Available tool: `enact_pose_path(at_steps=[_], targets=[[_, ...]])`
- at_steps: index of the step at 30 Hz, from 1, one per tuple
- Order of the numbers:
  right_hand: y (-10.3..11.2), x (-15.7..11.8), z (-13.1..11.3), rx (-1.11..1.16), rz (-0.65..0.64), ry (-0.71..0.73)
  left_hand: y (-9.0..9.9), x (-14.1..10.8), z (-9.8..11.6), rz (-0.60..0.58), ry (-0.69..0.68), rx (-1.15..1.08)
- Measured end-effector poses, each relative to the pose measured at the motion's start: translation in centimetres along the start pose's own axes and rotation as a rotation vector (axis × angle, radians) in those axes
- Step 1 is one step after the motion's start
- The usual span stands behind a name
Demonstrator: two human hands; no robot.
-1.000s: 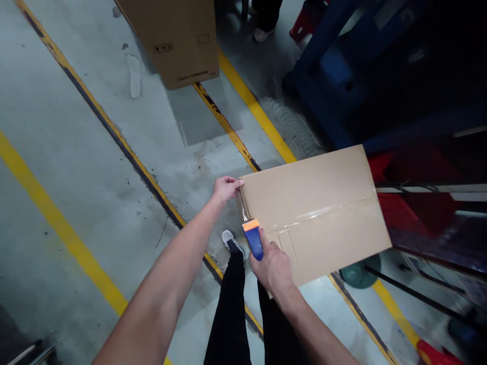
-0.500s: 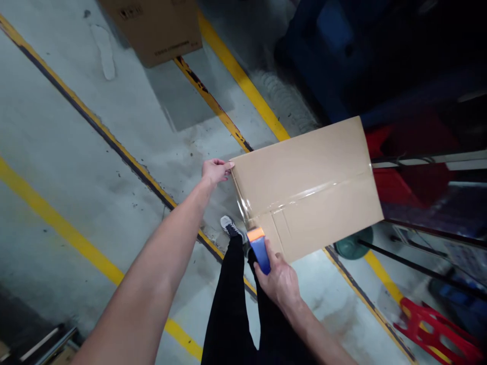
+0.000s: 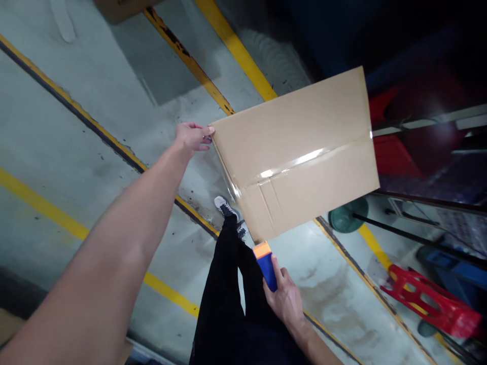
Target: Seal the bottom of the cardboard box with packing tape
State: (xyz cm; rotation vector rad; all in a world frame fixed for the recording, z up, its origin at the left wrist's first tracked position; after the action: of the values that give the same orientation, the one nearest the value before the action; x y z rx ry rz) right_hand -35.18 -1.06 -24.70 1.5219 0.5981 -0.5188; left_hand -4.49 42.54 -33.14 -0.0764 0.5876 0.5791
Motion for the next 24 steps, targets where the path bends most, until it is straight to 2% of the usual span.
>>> enact_pose_path(at_steps=[5,9,15,24], targets=[[-2.4,-0.9,1.3,0.017,-0.026,-0.013,-0.5,-0.5,0.5,-0.012,-0.017,0.043],[-3.2,-1.0,1.6,0.024,-0.026,-0.026,-0.7,-0.7,0.7,-0.04,-0.036,0.098],[-3.5,-1.0,1.7,0.048,0.001,-0.046,-0.9,-0.8,0.5,-0.046,-0.036,0.077],[-2.7,1.3,0.1,-0.035,-0.046,-0.081,-0.6,-0.8,0.4,-0.067,-0.029,0.077]])
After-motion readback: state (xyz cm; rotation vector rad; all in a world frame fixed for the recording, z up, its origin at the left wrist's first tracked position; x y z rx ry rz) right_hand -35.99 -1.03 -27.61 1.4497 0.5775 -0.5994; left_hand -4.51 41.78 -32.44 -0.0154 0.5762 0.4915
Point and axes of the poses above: each hand's wrist, its own x-axis towards the middle knuckle, its own y-axis out of the back of the hand, z = x × y, the point moved 1 cm from there along x, towards the middle knuckle, and after that the axes turned 7 degrees about -y, right-handed, at the moved point
